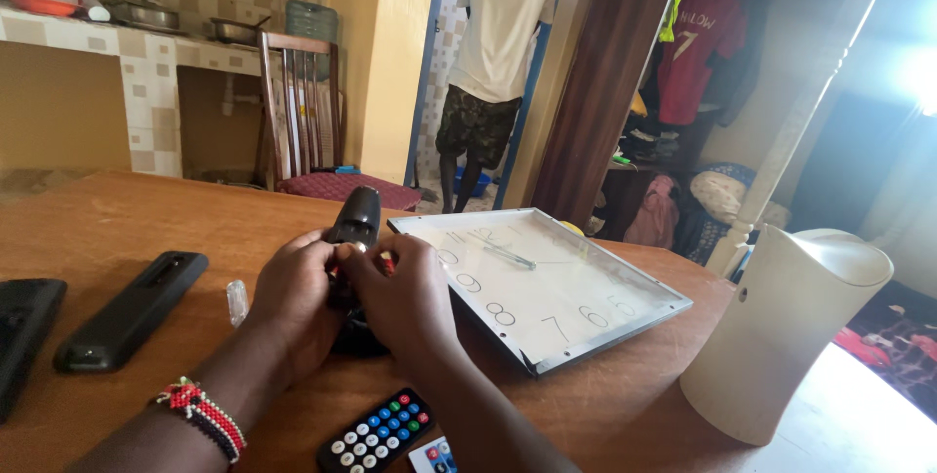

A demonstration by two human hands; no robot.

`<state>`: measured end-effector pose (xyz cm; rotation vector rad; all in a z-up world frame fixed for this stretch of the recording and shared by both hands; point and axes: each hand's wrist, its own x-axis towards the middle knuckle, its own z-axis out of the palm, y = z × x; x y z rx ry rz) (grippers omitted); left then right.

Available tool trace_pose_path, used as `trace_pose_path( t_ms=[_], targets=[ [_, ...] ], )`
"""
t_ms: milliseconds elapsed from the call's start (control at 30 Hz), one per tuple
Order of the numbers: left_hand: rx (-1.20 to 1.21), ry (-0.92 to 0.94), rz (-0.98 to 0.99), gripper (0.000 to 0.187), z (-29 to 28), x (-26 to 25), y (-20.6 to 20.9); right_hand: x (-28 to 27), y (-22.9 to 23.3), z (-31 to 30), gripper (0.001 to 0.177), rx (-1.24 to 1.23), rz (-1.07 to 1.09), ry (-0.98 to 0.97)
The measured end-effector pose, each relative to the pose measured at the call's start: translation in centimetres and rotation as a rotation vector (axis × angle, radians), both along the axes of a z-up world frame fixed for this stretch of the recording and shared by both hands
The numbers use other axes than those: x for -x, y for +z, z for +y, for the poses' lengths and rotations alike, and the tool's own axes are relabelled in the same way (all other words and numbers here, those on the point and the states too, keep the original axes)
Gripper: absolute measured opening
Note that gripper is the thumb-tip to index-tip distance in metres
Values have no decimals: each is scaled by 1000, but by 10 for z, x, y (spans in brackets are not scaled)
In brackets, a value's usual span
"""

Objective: The person uses a screwdriver to open the battery compartment of a remote control, removes the batteries, and then reassembles the remote. The person repeats this process with a second remote control.

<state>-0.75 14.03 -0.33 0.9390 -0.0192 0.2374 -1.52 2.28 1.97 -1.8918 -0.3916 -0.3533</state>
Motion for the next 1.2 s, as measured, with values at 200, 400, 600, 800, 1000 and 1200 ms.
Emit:
trace_pose_path(
  t_ms=[200,400,600,800,1000,1200],
  targets=[
    [-37,148,104,40,-4,8,12,0,-2,1,34,-117,100,67],
    [-119,99,63,43,-5,10,12,-4,-2,1,33,-260,406,179],
    [-67,50,-27,41,-7,2,6,-10,-7,5,28,-270,310,171],
    [137,-62,-18,37,4,0,-2,-13,8,-9,16,-633,547,244],
    [306,-163,-125,44,10,-10,-5,-18,11,-20,13,-718,483,423],
    [256,-143,-59,46,14,-6,-6,-18,17,-15,24,-782,530,331]
  ],
)
